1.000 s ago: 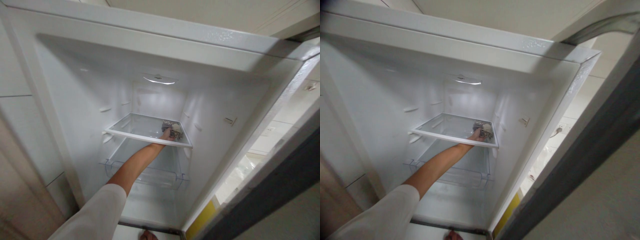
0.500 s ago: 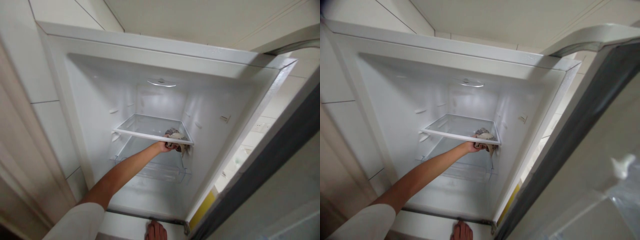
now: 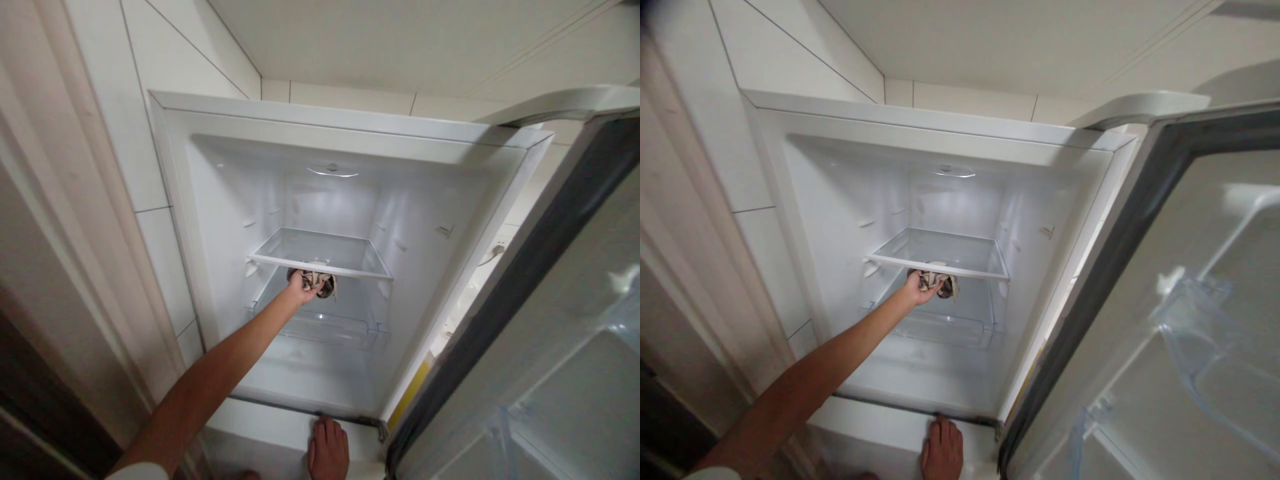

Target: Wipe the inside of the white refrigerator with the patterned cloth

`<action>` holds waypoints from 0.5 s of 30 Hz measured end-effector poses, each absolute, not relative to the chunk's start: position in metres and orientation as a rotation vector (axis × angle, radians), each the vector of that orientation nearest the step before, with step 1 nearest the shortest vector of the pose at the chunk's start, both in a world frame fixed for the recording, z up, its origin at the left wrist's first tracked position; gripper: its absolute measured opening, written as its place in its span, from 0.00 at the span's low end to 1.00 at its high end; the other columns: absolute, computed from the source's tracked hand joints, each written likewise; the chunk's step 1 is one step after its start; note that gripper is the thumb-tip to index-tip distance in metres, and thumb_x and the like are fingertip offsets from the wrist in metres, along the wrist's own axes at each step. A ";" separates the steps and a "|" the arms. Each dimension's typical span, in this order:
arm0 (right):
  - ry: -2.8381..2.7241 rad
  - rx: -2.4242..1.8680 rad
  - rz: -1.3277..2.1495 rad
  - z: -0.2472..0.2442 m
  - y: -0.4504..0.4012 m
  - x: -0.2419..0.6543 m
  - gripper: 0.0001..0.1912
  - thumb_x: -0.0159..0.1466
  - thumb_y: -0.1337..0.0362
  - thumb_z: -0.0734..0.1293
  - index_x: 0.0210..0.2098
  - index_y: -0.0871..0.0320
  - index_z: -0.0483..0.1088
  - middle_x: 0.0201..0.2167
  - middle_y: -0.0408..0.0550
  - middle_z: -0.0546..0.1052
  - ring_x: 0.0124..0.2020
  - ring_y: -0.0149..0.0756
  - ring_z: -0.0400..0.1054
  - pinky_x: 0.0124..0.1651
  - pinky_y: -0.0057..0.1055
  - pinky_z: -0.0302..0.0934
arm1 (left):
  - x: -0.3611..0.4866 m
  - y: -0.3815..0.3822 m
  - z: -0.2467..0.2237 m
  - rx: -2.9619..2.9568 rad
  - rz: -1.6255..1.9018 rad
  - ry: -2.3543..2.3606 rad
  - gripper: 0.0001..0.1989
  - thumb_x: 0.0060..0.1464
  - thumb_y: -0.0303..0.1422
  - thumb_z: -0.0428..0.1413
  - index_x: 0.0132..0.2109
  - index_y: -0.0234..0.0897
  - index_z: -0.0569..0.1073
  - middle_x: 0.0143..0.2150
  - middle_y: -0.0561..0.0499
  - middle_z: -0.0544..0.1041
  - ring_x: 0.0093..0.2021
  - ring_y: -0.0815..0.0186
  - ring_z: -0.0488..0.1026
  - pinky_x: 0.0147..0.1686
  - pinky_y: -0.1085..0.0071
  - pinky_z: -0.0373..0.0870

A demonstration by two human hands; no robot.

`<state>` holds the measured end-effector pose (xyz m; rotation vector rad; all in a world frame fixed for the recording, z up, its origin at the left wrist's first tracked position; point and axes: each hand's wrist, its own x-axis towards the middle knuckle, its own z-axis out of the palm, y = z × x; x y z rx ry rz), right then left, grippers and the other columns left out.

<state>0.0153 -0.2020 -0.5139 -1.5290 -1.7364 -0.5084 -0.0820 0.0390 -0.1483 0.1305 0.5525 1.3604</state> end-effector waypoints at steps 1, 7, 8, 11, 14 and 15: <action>-1.740 -1.531 -0.501 -0.513 -0.202 0.016 0.16 0.58 0.75 0.62 0.43 0.52 0.70 0.44 0.49 0.77 0.42 0.44 0.69 0.48 0.39 0.59 | -0.089 0.035 -0.148 0.115 1.384 0.582 0.13 0.57 0.29 0.52 0.47 0.38 0.77 0.29 0.49 0.79 0.30 0.61 0.78 0.35 0.60 0.80; -1.743 -1.497 -0.537 -0.506 -0.203 0.018 0.15 0.60 0.76 0.61 0.43 0.55 0.69 0.41 0.49 0.76 0.41 0.44 0.67 0.46 0.38 0.57 | -0.119 0.002 -0.145 0.073 1.538 0.673 0.11 0.59 0.26 0.49 0.44 0.38 0.75 0.28 0.53 0.78 0.27 0.66 0.76 0.33 0.68 0.77; -1.745 -1.503 -0.533 -0.504 -0.203 0.018 0.15 0.60 0.77 0.61 0.42 0.54 0.70 0.40 0.49 0.75 0.40 0.43 0.67 0.46 0.38 0.57 | -0.122 -0.005 -0.144 0.076 1.558 0.675 0.11 0.59 0.26 0.49 0.43 0.38 0.75 0.28 0.54 0.77 0.26 0.67 0.76 0.33 0.69 0.77; -1.758 -1.539 -0.479 -0.498 -0.205 0.018 0.14 0.60 0.76 0.61 0.40 0.54 0.71 0.40 0.48 0.76 0.40 0.43 0.67 0.45 0.37 0.57 | -0.130 -0.025 -0.139 0.111 1.600 0.656 0.10 0.60 0.25 0.50 0.42 0.39 0.75 0.28 0.55 0.77 0.27 0.68 0.76 0.32 0.72 0.75; -1.739 -1.588 -0.360 -0.491 -0.204 0.020 0.13 0.61 0.74 0.61 0.39 0.54 0.73 0.40 0.48 0.77 0.40 0.43 0.68 0.44 0.37 0.59 | -0.137 -0.043 -0.130 0.176 1.618 0.620 0.08 0.60 0.25 0.51 0.41 0.39 0.75 0.30 0.54 0.79 0.29 0.68 0.77 0.33 0.73 0.75; -1.721 -1.600 -0.280 -0.488 -0.204 0.021 0.12 0.62 0.73 0.60 0.38 0.55 0.74 0.39 0.48 0.77 0.39 0.43 0.69 0.44 0.37 0.59 | -0.139 -0.048 -0.127 0.200 1.621 0.611 0.08 0.59 0.25 0.52 0.40 0.39 0.75 0.31 0.53 0.79 0.29 0.68 0.77 0.34 0.72 0.76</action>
